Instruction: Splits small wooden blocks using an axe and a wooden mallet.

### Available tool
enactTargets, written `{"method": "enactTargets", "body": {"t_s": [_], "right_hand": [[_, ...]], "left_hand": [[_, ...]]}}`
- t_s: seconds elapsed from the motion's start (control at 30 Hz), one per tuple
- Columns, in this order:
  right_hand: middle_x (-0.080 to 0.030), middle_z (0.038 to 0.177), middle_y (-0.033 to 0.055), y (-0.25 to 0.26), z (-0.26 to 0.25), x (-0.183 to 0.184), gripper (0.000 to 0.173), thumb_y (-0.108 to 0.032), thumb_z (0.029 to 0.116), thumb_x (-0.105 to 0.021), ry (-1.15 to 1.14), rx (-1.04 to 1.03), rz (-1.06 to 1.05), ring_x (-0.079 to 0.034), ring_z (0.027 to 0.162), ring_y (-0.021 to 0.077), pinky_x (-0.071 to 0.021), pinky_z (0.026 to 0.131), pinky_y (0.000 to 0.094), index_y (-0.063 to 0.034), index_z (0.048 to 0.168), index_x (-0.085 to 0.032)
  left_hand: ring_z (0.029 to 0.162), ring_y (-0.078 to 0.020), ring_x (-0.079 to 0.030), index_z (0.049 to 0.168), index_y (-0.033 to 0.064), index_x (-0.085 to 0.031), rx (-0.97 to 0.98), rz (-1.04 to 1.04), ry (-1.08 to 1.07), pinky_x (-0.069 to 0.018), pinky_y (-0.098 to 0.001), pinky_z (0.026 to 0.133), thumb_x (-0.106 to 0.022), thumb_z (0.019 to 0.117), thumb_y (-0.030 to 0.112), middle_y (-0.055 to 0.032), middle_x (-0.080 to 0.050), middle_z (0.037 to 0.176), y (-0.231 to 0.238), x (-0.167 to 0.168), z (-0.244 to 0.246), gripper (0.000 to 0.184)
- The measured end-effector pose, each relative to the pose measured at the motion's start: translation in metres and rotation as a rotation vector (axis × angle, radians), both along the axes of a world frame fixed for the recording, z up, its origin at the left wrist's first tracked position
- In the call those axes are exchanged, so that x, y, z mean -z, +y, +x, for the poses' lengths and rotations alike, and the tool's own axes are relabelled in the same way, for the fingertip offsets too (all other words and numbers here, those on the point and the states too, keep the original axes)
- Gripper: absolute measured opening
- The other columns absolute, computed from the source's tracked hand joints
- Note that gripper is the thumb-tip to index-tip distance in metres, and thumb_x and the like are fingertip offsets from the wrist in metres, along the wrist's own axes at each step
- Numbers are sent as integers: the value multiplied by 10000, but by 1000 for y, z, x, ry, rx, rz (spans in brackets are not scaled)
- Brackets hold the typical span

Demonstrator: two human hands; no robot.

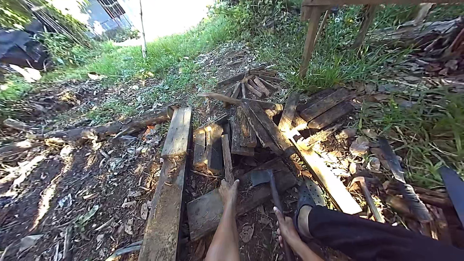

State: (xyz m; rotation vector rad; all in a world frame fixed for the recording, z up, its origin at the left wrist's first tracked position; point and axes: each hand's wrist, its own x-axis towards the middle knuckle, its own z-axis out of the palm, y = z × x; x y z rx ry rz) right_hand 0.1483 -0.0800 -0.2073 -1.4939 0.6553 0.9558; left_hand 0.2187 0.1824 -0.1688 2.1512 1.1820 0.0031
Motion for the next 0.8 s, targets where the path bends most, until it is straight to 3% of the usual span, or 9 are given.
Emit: {"method": "enactTargets", "body": {"t_s": [0.1, 0.27, 0.37, 0.47, 0.53, 0.67, 0.8], "right_hand": [[-507, 561, 80, -1, 1, 0, 702, -713, 994, -424, -15, -22, -13, -532, 395, 212, -527, 405, 404, -24, 938, -545], [-525, 578, 88, 1, -2, -2, 708, -699, 1007, -410, -35, -51, -33, -544, 412, 217, -532, 420, 411, -11, 944, -563], [-515, 567, 84, 3, -1, -1, 718, -715, 997, -411, -24, -31, -24, -536, 399, 215, -529, 404, 411, -15, 942, -557], [-510, 565, 72, 2, -3, -5, 717, -716, 997, -409, -7, -30, -13, -533, 396, 202, -527, 396, 404, -16, 947, -552], [-498, 562, 67, 3, -1, -9, 705, -710, 1000, -412, -1, -18, -6, -526, 396, 198, -523, 395, 398, -21, 930, -544], [-483, 547, 60, 2, 1, -15, 698, -708, 996, -433, 1, 3, 10, -514, 388, 194, -522, 394, 407, -25, 897, -539], [-481, 568, 52, 2, 2, -18, 682, -703, 1000, -432, -3, 6, 21, -505, 399, 184, -516, 397, 398, -36, 906, -538]], "left_hand": [[1159, -356, -656, 1261, 84, -650, 27, 93, 87, -532, -584, 953, -796, 844, 476, -171, -702, 1183, 1, -5, 3, 590], [1046, -319, -697, 1101, 114, -704, 71, 117, 135, -536, -585, 873, -728, 874, 486, -124, -732, 1065, 3, -24, 0, 437], [936, -283, -719, 1020, 102, -742, 128, -35, -18, -563, -569, 843, -721, 886, 472, -100, -747, 968, 18, -38, -4, 394], [757, -203, -751, 874, 54, -754, 90, -285, -207, -623, -455, 756, -725, 905, 346, -74, -768, 811, 34, -50, -16, 295], [701, -202, -731, 903, 3, -741, -20, -515, -276, -602, -388, 677, -719, 951, 283, -111, -759, 800, 40, -64, -30, 284], [762, -267, -746, 1064, -37, -705, -212, -849, -337, -628, -414, 744, -662, 1004, 293, -174, -755, 867, 37, -83, -87, 338], [780, -260, -734, 1092, -37, -660, -272, -1029, -387, -619, -395, 748, -564, 1052, 271, -179, -743, 888, 12, -61, -164, 325]]}}
